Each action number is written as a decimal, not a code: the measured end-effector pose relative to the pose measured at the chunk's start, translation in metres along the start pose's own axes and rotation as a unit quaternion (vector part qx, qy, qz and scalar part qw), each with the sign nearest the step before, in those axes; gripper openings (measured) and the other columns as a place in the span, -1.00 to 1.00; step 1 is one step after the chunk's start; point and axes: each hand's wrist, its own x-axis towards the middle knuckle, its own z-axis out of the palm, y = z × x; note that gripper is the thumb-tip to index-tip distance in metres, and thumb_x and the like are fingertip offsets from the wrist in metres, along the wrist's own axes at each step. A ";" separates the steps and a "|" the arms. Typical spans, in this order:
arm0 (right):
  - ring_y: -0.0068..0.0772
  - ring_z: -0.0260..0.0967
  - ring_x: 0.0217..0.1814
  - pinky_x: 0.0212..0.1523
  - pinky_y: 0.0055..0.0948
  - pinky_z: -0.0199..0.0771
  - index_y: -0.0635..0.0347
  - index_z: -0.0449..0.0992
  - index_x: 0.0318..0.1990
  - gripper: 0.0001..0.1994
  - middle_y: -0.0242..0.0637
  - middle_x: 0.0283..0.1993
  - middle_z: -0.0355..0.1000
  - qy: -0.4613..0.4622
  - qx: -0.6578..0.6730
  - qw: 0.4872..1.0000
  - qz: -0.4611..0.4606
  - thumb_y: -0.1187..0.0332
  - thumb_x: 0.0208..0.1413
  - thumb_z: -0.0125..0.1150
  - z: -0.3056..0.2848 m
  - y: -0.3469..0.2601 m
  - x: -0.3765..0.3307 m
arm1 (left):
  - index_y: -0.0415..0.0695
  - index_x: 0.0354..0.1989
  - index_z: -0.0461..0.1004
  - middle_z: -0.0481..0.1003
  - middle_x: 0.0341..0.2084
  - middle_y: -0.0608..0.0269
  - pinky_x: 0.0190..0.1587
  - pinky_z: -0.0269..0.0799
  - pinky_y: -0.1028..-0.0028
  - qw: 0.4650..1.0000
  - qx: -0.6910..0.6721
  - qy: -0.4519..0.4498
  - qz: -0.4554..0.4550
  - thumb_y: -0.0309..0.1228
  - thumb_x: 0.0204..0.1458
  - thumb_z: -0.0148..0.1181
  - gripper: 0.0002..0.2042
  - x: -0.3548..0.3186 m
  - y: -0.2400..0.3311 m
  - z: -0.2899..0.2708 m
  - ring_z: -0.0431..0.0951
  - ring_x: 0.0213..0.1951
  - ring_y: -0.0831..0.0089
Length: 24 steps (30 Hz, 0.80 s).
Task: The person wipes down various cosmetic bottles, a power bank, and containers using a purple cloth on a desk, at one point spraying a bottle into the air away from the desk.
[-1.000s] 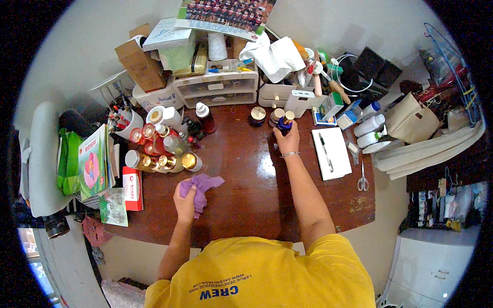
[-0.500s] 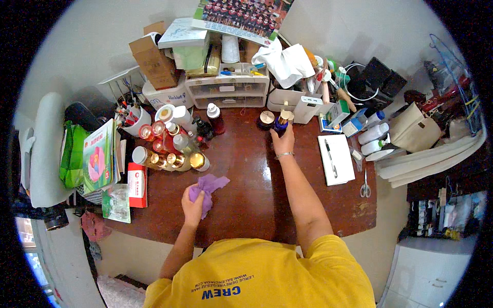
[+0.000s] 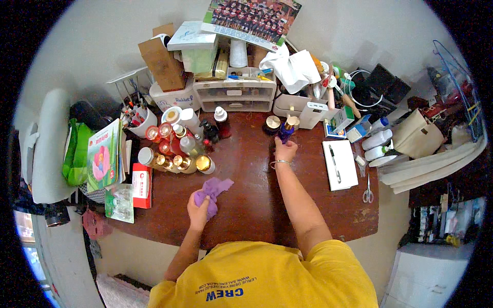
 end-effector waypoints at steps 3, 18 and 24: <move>-0.51 0.34 -0.60 -0.63 -0.52 0.37 0.27 0.41 -0.28 -0.76 -0.29 -0.41 0.42 -0.135 0.003 0.990 0.035 0.32 0.02 0.27 0.001 -0.013 -0.028 | -0.23 -0.13 0.44 0.47 -0.25 0.19 -0.04 0.33 0.43 1.000 0.001 0.002 -0.006 -0.48 -0.07 0.24 -0.71 -0.002 -0.001 0.002 0.44 -0.17 0.41; -0.44 0.37 -0.65 -0.68 -0.44 0.40 0.16 0.17 0.16 -0.52 -0.20 -0.45 0.44 -0.208 -0.024 0.977 0.027 0.40 0.09 0.15 0.007 -0.015 -0.016 | -0.23 -0.15 0.44 0.46 -0.26 0.20 -0.07 0.35 0.43 0.999 0.028 -0.002 0.045 -0.48 -0.07 0.25 -0.72 -0.003 -0.010 0.002 0.44 -0.18 0.45; -0.39 0.40 -0.60 -0.70 -0.46 0.43 0.20 0.15 -0.14 -0.64 -0.19 -0.38 0.38 -0.069 0.081 0.994 0.025 0.47 -0.01 0.23 -0.015 -0.023 -0.001 | -0.22 -0.18 0.44 0.44 -0.24 0.09 0.01 0.31 0.32 0.999 0.033 0.003 0.037 -0.46 -0.11 0.25 -0.72 -0.003 -0.003 0.003 0.44 -0.12 0.21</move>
